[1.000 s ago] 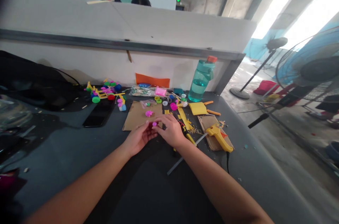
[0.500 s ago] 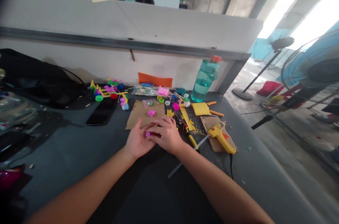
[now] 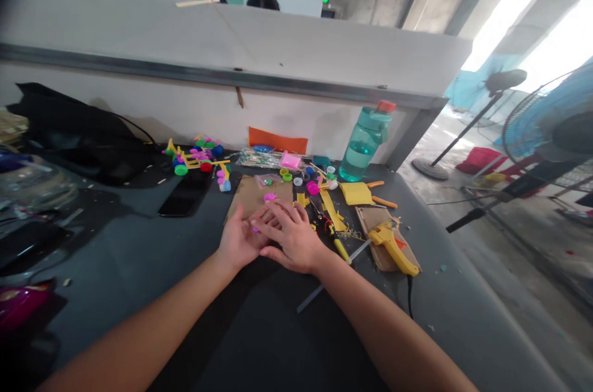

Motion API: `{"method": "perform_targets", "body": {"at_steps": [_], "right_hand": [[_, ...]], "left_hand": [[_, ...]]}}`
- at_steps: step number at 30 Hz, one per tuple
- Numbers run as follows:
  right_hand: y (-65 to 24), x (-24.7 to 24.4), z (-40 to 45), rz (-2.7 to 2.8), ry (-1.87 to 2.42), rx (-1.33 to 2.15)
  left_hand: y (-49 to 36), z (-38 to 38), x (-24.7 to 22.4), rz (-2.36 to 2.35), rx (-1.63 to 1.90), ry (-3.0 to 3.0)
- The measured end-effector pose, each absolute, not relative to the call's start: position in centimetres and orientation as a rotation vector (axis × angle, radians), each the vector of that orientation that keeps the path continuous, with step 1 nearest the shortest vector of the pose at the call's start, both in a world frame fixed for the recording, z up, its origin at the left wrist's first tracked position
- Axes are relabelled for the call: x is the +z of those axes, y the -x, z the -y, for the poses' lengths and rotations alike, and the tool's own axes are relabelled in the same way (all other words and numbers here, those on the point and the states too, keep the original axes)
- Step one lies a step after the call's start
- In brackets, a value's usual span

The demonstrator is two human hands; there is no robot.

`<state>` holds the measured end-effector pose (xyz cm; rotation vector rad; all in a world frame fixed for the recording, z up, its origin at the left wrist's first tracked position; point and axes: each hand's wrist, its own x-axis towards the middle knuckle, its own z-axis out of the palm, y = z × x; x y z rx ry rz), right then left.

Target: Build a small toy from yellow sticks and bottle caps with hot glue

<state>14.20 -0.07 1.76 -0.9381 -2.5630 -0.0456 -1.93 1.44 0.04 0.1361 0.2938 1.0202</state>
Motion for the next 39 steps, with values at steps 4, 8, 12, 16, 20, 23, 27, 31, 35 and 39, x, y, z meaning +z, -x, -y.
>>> {"method": "perform_targets", "body": {"at_steps": [4,8,12,16,20,23,27,31,35,39], "right_hand": [[-14.12,1.48,0.03,2.603,0.948,-0.093],[-14.02,1.40,0.07,2.616,0.957,-0.106],[-13.96,1.40,0.06,2.605,0.951,-0.102],[-13.93,1.34,0.07,2.592,0.959,-0.064],[-13.90,1.32,0.14,2.621,0.979,-0.048],[-13.92,1.26,0.15,2.626,0.992,-0.041],[-14.00,1.15,0.06,2.609,0.999,-0.036],[-13.98,1.18,0.03,2.615,0.984,-0.037],[-13.95,1.13,0.07,2.608,0.983,-0.032],[-13.99,0.99,0.03,2.597,1.002,-0.015]], "left_hand": [[2.17,-1.52,0.34,-0.275,1.003,-0.145],[2.25,-1.46,0.57,-0.287,0.999,-0.134],[2.18,-1.57,0.43,-0.305,1.011,-0.123],[2.12,-1.82,0.13,-0.322,1.031,-0.142],[2.17,-1.90,0.00,-0.303,1.037,-0.170],[2.22,-1.85,0.12,-0.306,1.037,-0.172],[2.23,-1.75,0.31,-0.328,1.049,-0.193],[2.19,-1.69,0.39,-0.322,1.050,-0.189],[2.21,-1.75,0.48,-0.324,1.046,-0.190],[2.27,-1.79,0.63,-0.301,1.038,-0.199]]}}
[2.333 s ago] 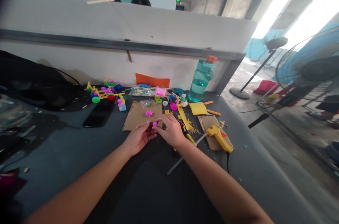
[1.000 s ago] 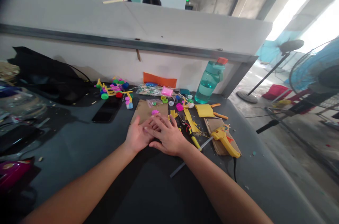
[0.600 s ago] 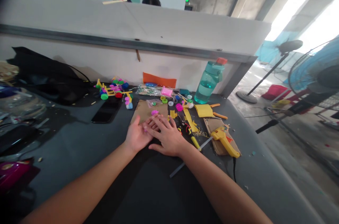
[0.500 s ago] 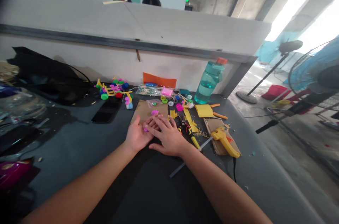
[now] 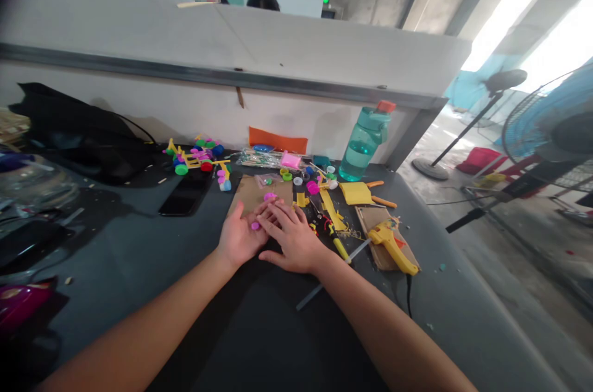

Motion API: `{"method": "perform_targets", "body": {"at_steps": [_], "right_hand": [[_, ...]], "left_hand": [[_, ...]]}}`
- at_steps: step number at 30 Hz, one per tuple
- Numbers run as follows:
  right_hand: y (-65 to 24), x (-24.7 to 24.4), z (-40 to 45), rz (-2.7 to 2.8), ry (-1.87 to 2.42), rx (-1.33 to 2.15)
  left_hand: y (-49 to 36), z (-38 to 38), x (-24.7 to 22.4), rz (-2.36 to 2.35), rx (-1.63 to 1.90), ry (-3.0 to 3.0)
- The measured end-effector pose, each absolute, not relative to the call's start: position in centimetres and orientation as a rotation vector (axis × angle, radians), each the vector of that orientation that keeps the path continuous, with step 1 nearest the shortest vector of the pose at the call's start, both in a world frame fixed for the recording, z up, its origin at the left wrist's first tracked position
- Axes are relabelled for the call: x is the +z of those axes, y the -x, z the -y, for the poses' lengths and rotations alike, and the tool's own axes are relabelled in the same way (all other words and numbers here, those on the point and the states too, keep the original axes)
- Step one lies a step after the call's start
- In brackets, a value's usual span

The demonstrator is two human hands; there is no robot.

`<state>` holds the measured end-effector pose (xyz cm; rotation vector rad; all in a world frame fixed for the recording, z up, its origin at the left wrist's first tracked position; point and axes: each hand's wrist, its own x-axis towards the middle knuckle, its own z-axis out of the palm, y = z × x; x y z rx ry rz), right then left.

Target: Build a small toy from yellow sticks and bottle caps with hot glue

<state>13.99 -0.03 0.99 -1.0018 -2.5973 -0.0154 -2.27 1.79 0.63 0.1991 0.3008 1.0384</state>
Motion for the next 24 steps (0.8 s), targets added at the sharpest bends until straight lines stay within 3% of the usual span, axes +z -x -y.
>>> {"method": "perform_targets", "body": {"at_steps": [24], "right_hand": [[-13.71,1.62,0.44,2.678,0.988,-0.112]], "left_hand": [[1.99,-1.71,-0.09,-0.271,0.998,-0.154]]}}
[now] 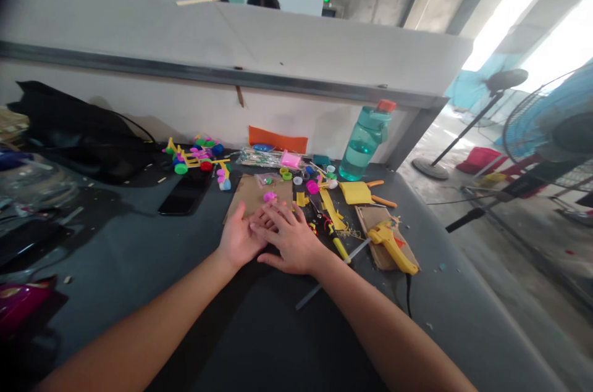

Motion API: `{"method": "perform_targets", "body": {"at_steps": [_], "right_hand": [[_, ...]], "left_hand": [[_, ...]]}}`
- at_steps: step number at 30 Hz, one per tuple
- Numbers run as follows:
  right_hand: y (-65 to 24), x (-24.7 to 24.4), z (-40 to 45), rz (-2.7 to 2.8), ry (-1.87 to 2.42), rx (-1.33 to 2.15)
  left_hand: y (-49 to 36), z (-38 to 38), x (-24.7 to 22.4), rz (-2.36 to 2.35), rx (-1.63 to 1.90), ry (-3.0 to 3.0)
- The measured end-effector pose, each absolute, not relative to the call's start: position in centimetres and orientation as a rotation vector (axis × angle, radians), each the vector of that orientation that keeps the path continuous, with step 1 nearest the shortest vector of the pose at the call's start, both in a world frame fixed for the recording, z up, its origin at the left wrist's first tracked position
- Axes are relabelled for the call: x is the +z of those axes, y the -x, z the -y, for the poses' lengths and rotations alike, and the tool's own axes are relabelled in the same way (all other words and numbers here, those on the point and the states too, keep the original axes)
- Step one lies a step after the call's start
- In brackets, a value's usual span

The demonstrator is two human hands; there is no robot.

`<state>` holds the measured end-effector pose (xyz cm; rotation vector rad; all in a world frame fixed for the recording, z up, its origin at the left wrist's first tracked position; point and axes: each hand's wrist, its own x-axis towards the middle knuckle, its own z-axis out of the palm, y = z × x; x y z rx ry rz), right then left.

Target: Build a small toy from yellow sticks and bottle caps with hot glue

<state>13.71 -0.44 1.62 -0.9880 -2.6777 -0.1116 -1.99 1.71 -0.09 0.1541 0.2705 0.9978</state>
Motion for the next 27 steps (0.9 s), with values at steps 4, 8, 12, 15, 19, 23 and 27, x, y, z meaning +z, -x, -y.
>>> {"method": "perform_targets", "body": {"at_steps": [4,8,12,15,19,23,27], "right_hand": [[-13.68,1.58,0.48,2.665,0.958,-0.128],[-13.66,1.58,0.55,2.646,0.943,-0.125],[-13.71,1.44,0.49,2.620,0.947,-0.086],[-13.79,1.28,0.36,2.597,0.948,-0.054],[-13.91,1.35,0.24,2.562,0.927,-0.006],[-13.88,1.63,0.13,2.420,0.900,0.067],[-13.61,1.45,-0.03,2.275,0.946,0.052]], "left_hand": [[2.07,-1.75,-0.03,-0.301,1.014,-0.148],[2.15,-1.78,-0.10,-0.315,1.017,-0.146],[2.13,-1.76,-0.08,-0.289,1.020,-0.153],[2.11,-1.76,0.07,-0.283,1.032,-0.148],[2.19,-1.73,0.24,-0.293,1.013,-0.131],[2.14,-1.54,0.22,-0.264,0.985,-0.147],[1.64,-1.04,0.37,-0.264,0.938,-0.163]]}}
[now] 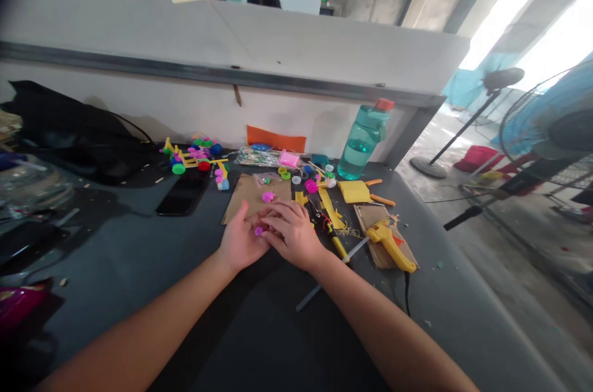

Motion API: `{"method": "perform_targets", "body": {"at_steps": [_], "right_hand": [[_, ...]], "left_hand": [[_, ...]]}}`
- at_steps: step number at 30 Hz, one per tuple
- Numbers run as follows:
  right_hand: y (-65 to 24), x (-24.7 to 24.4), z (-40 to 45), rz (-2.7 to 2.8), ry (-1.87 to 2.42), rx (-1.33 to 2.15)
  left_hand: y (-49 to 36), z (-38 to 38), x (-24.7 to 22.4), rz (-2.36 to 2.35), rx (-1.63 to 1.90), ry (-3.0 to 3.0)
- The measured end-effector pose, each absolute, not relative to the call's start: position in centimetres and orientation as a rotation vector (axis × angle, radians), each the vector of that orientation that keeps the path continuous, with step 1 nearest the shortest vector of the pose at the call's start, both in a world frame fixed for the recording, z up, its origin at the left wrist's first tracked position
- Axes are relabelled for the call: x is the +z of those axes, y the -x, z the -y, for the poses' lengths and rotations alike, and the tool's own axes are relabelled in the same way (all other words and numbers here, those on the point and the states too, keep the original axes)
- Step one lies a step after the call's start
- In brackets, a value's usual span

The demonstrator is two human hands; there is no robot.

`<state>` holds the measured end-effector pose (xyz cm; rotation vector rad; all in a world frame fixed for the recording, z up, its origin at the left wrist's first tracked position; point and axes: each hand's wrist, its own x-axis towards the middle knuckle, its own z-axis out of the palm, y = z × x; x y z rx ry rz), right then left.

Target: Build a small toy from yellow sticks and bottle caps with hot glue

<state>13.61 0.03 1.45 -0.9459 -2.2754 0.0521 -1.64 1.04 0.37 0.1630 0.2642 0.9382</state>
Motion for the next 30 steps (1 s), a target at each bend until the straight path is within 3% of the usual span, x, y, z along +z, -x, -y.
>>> {"method": "perform_targets", "body": {"at_steps": [30], "right_hand": [[-13.4,1.4,0.3,2.231,0.950,0.019]], "left_hand": [[1.6,-1.0,0.5,-0.244,0.952,-0.114]]}}
